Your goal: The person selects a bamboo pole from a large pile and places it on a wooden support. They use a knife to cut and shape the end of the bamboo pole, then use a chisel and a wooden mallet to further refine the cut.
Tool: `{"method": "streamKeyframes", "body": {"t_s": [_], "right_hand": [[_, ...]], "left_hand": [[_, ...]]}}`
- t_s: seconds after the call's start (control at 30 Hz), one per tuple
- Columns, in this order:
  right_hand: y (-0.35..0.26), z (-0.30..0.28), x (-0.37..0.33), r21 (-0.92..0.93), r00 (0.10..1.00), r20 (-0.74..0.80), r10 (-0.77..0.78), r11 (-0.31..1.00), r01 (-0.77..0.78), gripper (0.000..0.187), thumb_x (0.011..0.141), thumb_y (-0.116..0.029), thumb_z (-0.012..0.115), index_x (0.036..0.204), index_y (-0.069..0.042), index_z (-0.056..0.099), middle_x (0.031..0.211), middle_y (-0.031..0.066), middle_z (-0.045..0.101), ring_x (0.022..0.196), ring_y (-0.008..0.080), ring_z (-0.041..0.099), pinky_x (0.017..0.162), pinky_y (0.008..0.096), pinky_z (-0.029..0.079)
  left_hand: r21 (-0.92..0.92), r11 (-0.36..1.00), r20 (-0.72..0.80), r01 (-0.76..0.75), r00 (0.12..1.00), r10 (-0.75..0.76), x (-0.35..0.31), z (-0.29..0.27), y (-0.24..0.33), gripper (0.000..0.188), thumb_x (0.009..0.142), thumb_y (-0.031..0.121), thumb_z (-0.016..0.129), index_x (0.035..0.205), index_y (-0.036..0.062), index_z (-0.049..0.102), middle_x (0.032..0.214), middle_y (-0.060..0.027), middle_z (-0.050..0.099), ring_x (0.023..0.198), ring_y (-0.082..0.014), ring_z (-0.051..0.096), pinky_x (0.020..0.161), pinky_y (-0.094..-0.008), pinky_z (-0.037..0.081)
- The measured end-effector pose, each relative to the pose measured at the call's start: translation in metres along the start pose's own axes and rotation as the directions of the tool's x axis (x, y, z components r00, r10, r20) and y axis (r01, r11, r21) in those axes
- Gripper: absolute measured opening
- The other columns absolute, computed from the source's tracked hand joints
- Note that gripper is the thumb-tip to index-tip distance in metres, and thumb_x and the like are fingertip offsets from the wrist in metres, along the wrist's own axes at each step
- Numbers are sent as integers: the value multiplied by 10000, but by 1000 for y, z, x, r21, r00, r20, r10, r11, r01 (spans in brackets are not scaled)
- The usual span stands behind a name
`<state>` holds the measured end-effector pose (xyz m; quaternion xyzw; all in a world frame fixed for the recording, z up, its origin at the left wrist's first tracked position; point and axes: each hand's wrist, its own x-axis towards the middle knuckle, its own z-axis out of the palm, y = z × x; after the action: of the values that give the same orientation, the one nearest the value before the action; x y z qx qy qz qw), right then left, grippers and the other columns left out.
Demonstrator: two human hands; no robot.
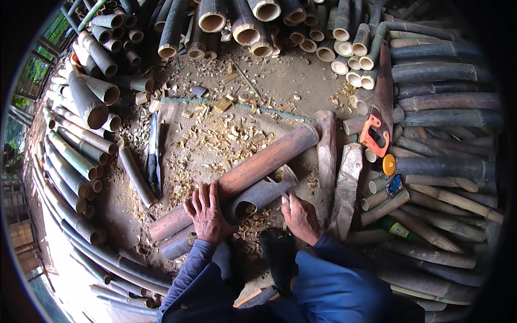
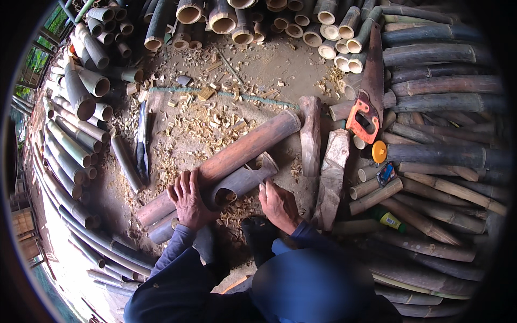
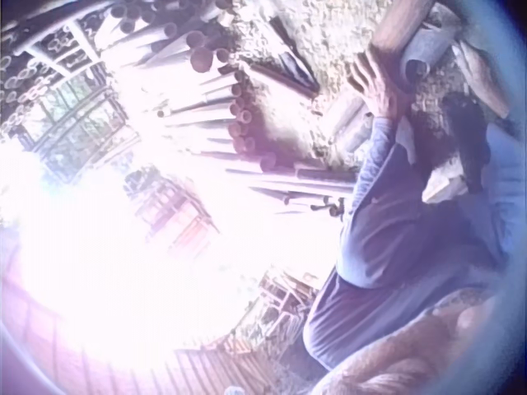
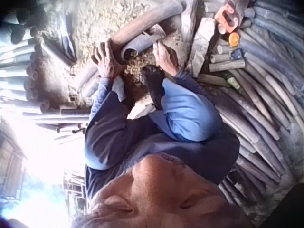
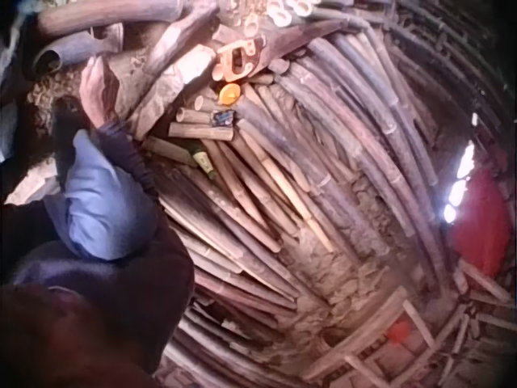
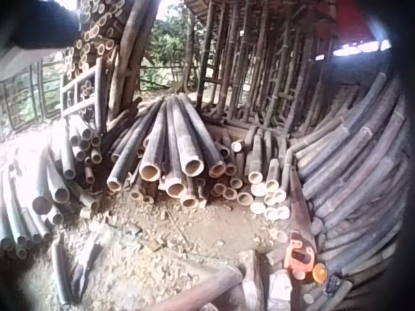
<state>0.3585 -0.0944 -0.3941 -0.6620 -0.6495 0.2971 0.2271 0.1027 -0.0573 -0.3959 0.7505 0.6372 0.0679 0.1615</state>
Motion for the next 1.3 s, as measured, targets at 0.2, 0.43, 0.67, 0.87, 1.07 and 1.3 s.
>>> {"method": "streamKeyframes", "body": {"t_s": [0.2,0.43,0.67,0.87,1.07,1.3], "right_hand": [[-3,18,-10,-33,999,-37,13,999,-15,182,1005,-173,552,1030,6,574,771,256,640,669,444,641,565,498,502],[-7,18,3,-127,998,-6,56,990,-57,164,997,-189,568,992,-27,542,720,225,637,658,429,650,536,505,491],[-15,-2,-20,16,935,-65,349,937,-348,286,1024,-260,540,1100,12,585,804,243,653,767,451,638,657,524,478],[79,29,-97,-116,767,-171,619,760,-640,656,1006,-199,502,1546,57,232,1562,312,323,1430,424,367,1187,415,298],[95,36,-91,-257,824,-108,556,785,-564,675,954,-137,541,1543,32,258,1517,298,399,1387,433,417,1152,430,347],[97,40,-88,-290,851,-74,520,805,-517,762,923,-144,575,1565,-14,185,1387,328,501,1222,472,540,1035,494,438]], "left_hand": [[-24,1000,61,17,998,-16,0,-4,2,1285,467,478,906,1535,99,300,1479,-186,359,1403,-403,312,1154,-633,143],[-6,1000,62,24,998,-24,2,-4,3,1293,462,474,918,1536,101,302,1491,-193,351,1411,-405,304,1162,-629,146],[-129,990,-147,58,986,-77,-55,-30,-31,1176,497,413,939,1480,103,373,1458,-196,384,1406,-418,307,1172,-591,211],[7,961,4,278,961,-278,-146,-22,-100,973,601,260,882,1444,117,416,1412,-167,432,1377,-379,361,1165,-558,240],[34,983,-77,181,981,-178,-139,-19,-130,622,604,205,747,1198,104,593,1193,-133,529,1158,-341,500,996,-486,384],[-261,883,-58,390,907,-417,-194,-40,-122,702,520,280,815,1184,128,647,1167,-114,562,1129,-338,546,952,-449,464]]}}
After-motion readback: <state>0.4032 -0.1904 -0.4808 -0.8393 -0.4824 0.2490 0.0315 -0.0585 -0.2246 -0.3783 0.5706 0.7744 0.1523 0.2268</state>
